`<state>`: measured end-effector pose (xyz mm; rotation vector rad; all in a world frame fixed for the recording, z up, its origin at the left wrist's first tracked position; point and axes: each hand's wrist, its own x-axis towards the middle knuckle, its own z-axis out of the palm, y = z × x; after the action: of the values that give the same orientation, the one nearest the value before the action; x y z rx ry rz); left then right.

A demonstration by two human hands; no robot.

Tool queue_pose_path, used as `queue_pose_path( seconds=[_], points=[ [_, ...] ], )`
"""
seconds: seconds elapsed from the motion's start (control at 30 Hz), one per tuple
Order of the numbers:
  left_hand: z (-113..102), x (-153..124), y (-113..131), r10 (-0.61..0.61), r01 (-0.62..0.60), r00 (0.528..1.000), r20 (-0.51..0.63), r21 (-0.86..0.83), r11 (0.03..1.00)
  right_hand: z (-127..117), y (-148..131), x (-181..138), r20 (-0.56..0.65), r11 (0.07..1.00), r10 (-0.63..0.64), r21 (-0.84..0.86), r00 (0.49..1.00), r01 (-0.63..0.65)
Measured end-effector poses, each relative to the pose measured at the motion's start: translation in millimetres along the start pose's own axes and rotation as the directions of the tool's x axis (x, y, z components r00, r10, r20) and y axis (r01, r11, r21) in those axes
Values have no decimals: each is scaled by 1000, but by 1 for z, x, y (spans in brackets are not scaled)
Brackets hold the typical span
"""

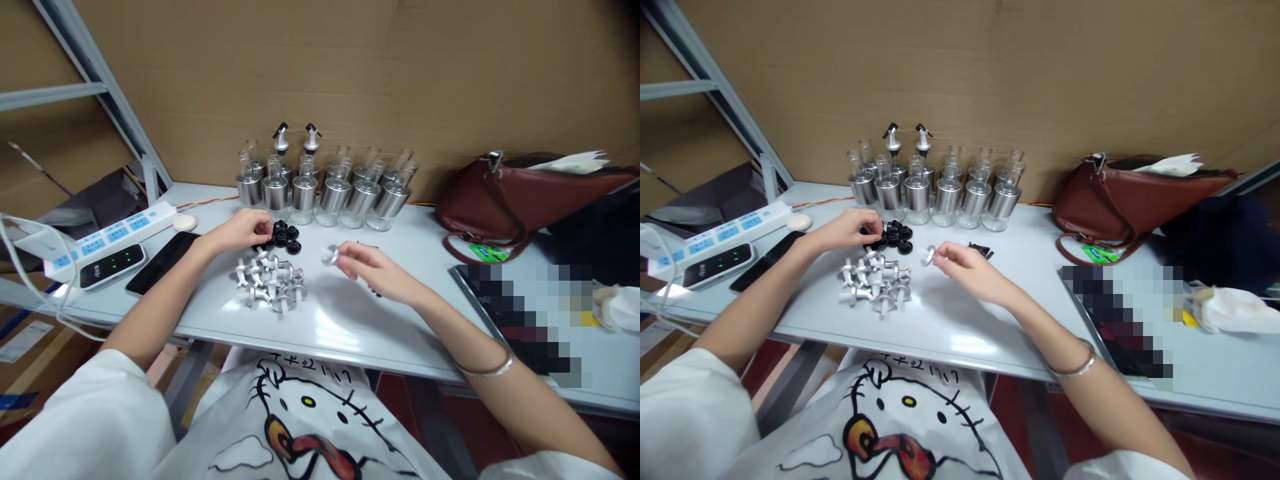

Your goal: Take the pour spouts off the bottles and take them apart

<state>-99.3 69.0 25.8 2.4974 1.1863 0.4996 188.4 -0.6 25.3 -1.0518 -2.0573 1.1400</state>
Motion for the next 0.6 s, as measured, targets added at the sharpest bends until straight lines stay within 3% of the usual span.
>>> queue_pose_path(
  seconds=[0.1,0.17,0.33,0.43,0.6],
  points=[
    [-4,0,-2,-39,39,997,64,-4,999,10,2,-3,89,952,-10,-304,996,36],
    [-6,0,-2,-36,35,997,62,21,999,18,4,-4,116,916,-36,-393,993,79],
    [-5,-1,1,14,-15,1000,18,67,998,24,6,-5,159,913,-40,-396,986,101],
    [0,-2,3,67,-57,995,-78,120,991,22,5,-4,145,925,2,-375,989,53],
    [10,-1,6,163,-111,969,-184,263,958,22,-2,-5,194,930,-35,-352,980,103]
  ],
)
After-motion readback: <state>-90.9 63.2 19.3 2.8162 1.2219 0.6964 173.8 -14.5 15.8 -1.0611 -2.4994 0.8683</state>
